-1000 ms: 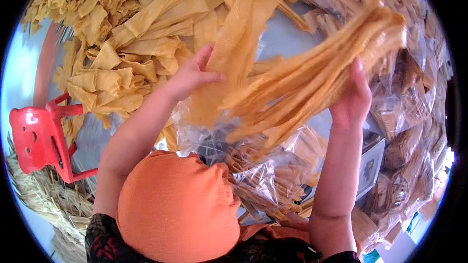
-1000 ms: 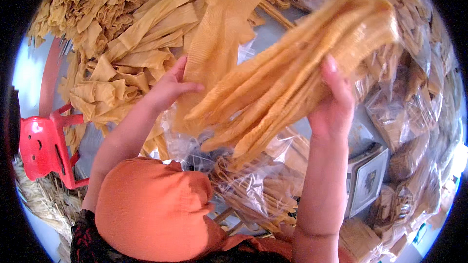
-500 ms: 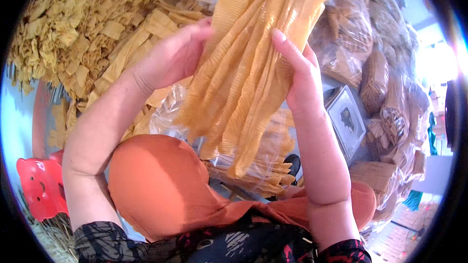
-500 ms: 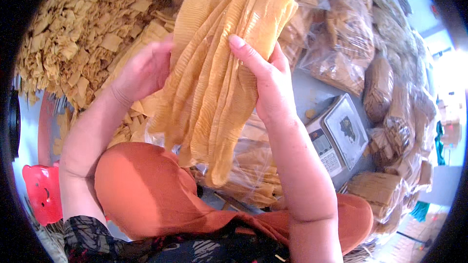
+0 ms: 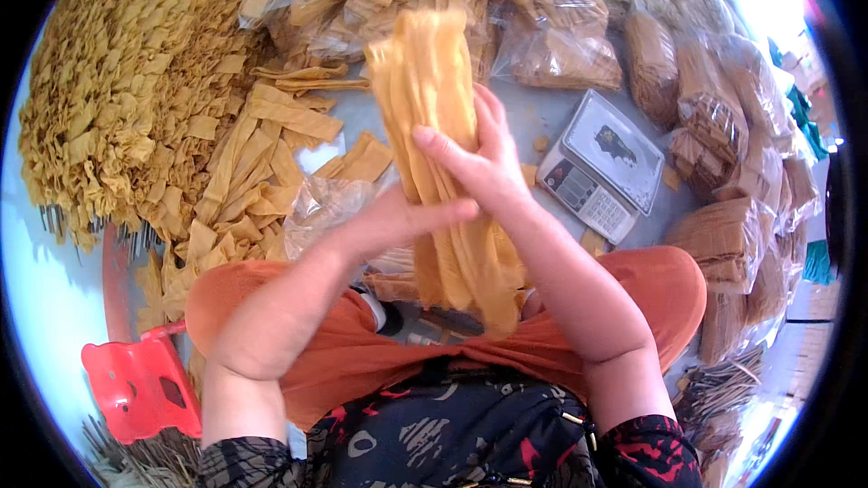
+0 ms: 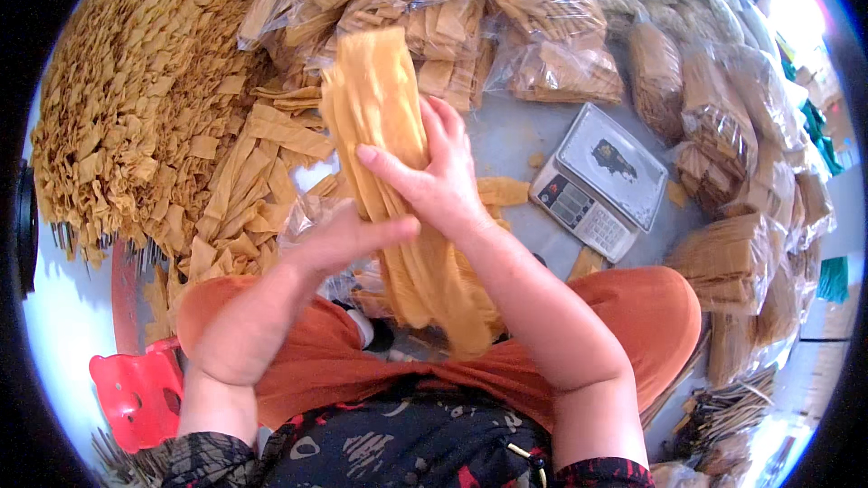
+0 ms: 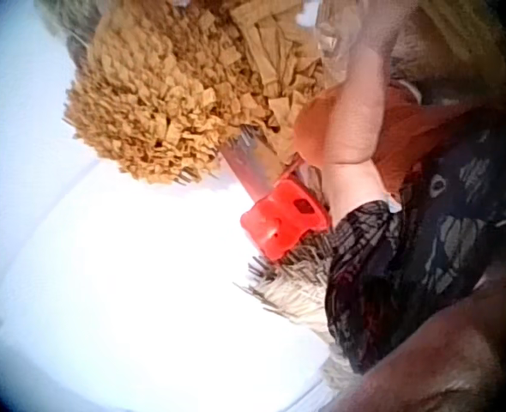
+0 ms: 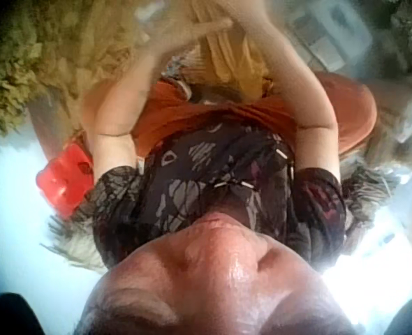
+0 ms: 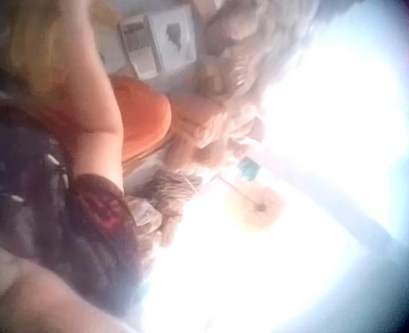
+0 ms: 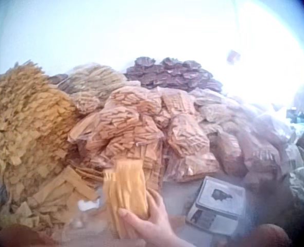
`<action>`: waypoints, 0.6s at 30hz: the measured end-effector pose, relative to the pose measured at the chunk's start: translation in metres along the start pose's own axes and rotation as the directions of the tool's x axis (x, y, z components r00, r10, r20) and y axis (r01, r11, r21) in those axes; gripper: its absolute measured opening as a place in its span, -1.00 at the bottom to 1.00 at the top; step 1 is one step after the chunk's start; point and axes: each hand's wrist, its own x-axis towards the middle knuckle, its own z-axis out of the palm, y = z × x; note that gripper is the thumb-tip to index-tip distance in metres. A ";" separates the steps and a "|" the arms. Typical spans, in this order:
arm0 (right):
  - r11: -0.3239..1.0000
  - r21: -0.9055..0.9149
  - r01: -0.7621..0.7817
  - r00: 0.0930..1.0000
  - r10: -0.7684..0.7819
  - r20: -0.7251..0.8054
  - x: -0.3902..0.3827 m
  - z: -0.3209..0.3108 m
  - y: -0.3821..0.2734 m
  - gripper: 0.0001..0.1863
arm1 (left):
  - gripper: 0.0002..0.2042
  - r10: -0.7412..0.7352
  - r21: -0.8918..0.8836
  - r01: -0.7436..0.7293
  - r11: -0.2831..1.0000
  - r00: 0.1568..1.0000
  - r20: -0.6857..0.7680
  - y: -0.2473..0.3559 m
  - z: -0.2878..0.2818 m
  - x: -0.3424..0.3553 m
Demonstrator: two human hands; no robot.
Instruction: The person gathers flat food products from a large pile on the floor and places them into plastic bags, occasionally using a scale to check the weight.
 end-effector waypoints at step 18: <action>0.613 0.362 -0.702 0.702 0.512 0.495 -0.057 -0.046 0.068 0.06 | -0.42 -0.208 -0.611 0.127 0.781 0.976 -0.063 -0.083 0.027 0.061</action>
